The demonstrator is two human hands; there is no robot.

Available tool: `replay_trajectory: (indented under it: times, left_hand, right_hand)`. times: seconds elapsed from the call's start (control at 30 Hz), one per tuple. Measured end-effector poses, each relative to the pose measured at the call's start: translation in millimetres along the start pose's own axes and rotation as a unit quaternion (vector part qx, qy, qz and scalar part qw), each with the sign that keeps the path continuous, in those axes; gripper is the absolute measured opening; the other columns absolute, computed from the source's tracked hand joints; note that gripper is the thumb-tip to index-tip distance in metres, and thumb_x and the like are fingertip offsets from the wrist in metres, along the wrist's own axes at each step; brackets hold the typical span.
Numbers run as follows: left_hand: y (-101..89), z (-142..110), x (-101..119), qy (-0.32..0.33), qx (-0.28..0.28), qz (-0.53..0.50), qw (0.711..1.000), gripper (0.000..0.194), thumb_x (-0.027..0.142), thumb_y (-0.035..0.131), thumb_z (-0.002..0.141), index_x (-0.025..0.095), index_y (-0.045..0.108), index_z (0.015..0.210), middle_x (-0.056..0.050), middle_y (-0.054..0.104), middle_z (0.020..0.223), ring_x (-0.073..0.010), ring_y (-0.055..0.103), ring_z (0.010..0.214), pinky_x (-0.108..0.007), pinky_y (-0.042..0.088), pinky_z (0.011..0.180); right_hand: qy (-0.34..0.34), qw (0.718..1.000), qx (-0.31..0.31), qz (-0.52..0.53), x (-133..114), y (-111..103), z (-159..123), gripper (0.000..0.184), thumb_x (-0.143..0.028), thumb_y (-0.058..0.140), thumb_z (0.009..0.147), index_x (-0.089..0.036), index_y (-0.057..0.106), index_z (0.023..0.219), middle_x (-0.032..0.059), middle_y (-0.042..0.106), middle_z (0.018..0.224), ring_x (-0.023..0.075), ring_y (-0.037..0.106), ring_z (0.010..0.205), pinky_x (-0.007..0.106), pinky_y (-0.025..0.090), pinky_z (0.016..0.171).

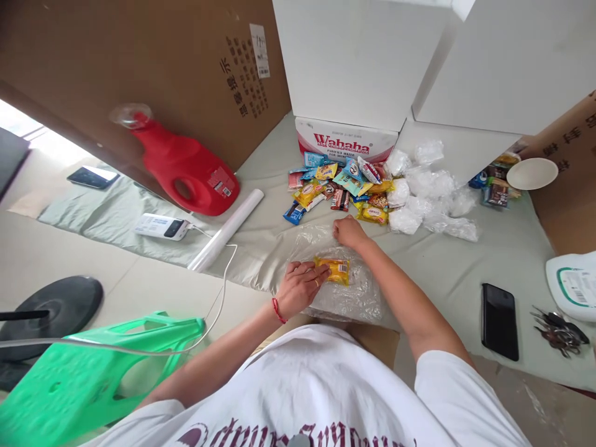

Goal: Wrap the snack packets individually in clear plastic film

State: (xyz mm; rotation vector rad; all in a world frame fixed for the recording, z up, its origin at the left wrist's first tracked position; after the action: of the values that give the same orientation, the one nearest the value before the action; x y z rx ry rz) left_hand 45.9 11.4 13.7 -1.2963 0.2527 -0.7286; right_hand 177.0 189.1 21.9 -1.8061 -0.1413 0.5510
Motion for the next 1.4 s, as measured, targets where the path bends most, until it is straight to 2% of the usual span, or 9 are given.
replay_trajectory:
  times: [0.23, 0.43, 0.57, 0.67, 0.8, 0.97, 1.17, 1.3, 1.4]
  left_hand:
    - [9.9, -4, 2, 0.001, 0.028, -0.039, 0.999, 0.038, 0.022, 0.044, 0.107, 0.024, 0.068, 0.136, -0.010, 0.071, 0.139, -0.0209, 0.070, 0.111, -0.040, 0.048, 0.092]
    - [3.9, -26, -15, -0.003, 0.114, -0.173, 0.978, 0.036, 0.014, 0.043, 0.100, 0.021, 0.075, 0.115, -0.011, 0.078, 0.122, -0.0218, 0.074, 0.099, -0.041, 0.059, 0.087]
    - [-22.5, -49, -45, -0.155, 0.188, -0.240, 0.940, 0.035, 0.013, 0.038, 0.099, 0.020, 0.073, 0.102, -0.009, 0.077, 0.103, -0.0179, 0.073, 0.092, -0.036, 0.061, 0.082]
    - [-48.3, -42, -53, -0.234, 0.209, -0.218, 0.924, 0.030, 0.028, 0.044, 0.102, 0.021, 0.068, 0.118, -0.012, 0.071, 0.120, -0.0233, 0.068, 0.113, -0.042, 0.058, 0.096]
    - [-53.4, -1, -28, -0.071, 0.082, -0.129, 0.986, 0.044, 0.042, 0.058, 0.097, 0.022, 0.063, 0.137, -0.015, 0.065, 0.136, -0.0322, 0.054, 0.135, -0.052, 0.042, 0.115]
    - [-22.3, -18, -43, 0.041, -0.065, -0.099, 0.992, 0.036, 0.010, 0.043, 0.098, 0.023, 0.076, 0.099, -0.006, 0.076, 0.099, -0.0208, 0.068, 0.097, -0.037, 0.052, 0.090]
    - [-48.0, -71, -76, -0.026, -0.015, -0.144, 0.989, 0.032, 0.004, 0.048, 0.082, 0.023, 0.074, 0.085, -0.006, 0.077, 0.096, -0.0197, 0.065, 0.088, -0.036, 0.057, 0.082]
    - [-76.3, -50, -42, -0.030, 0.082, -0.202, 0.976, 0.033, 0.008, 0.046, 0.090, 0.024, 0.074, 0.097, -0.007, 0.077, 0.104, -0.0209, 0.066, 0.094, -0.042, 0.059, 0.086]
    - [-57.9, -15, -7, 0.051, 0.022, -0.214, 0.975, 0.039, 0.013, 0.042, 0.100, 0.025, 0.073, 0.121, -0.010, 0.074, 0.127, -0.0211, 0.065, 0.119, -0.042, 0.057, 0.102]
  right_hand:
    - [-0.130, 0.990, -0.002, 0.049, -35, -27, -73, 0.024, -0.017, 0.052, 0.101, -0.017, 0.073, 0.112, 0.0045, 0.073, 0.102, 0.0149, 0.063, 0.091, 0.025, 0.044, 0.084]
    - [-0.222, 0.974, -0.032, 0.025, -53, 34, -149, 0.052, -0.008, 0.053, 0.095, -0.028, 0.066, 0.140, 0.0077, 0.072, 0.105, 0.0210, 0.066, 0.097, 0.030, 0.052, 0.085]
    - [-0.223, 0.974, -0.024, -0.011, -51, 61, -160, 0.060, -0.003, 0.050, 0.092, -0.031, 0.066, 0.143, 0.0071, 0.070, 0.099, 0.0223, 0.065, 0.096, 0.030, 0.052, 0.083]
    - [-0.214, 0.977, -0.016, -0.016, -52, 63, -158, 0.061, -0.002, 0.052, 0.091, -0.032, 0.067, 0.142, 0.0067, 0.070, 0.098, 0.0228, 0.065, 0.095, 0.031, 0.051, 0.084]
    - [-0.211, 0.977, 0.007, 0.002, -53, 56, -152, 0.054, -0.006, 0.057, 0.093, -0.033, 0.070, 0.138, 0.0085, 0.071, 0.110, 0.0239, 0.065, 0.103, 0.033, 0.050, 0.090]
    - [-0.220, 0.975, -0.009, 0.024, -43, 57, -144, 0.057, -0.002, 0.052, 0.092, -0.033, 0.073, 0.134, 0.0059, 0.066, 0.096, 0.0199, 0.062, 0.091, 0.028, 0.050, 0.080]
    - [-0.235, 0.967, 0.040, 0.089, -33, 56, -149, 0.046, -0.010, 0.049, 0.097, -0.030, 0.075, 0.130, 0.0066, 0.062, 0.095, 0.0187, 0.057, 0.086, 0.029, 0.050, 0.077]
    - [-0.229, 0.966, 0.040, 0.109, -39, 53, -146, 0.041, -0.014, 0.051, 0.099, -0.030, 0.077, 0.126, 0.0058, 0.062, 0.092, 0.0195, 0.057, 0.085, 0.030, 0.049, 0.078]
    - [-0.229, 0.966, 0.033, 0.113, -42, 46, -144, 0.040, -0.015, 0.049, 0.100, -0.029, 0.076, 0.126, 0.0065, 0.065, 0.097, 0.0207, 0.059, 0.091, 0.033, 0.051, 0.085]
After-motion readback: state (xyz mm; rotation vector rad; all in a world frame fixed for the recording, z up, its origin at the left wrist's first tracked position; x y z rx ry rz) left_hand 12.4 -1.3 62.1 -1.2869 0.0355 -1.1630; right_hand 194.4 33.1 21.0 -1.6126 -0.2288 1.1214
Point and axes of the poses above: each hand's wrist, its own z-axis towards the middle knuckle, its own y-axis out of the palm, x = y × z, the point moved 6 cm from there along z, towards the middle knuckle
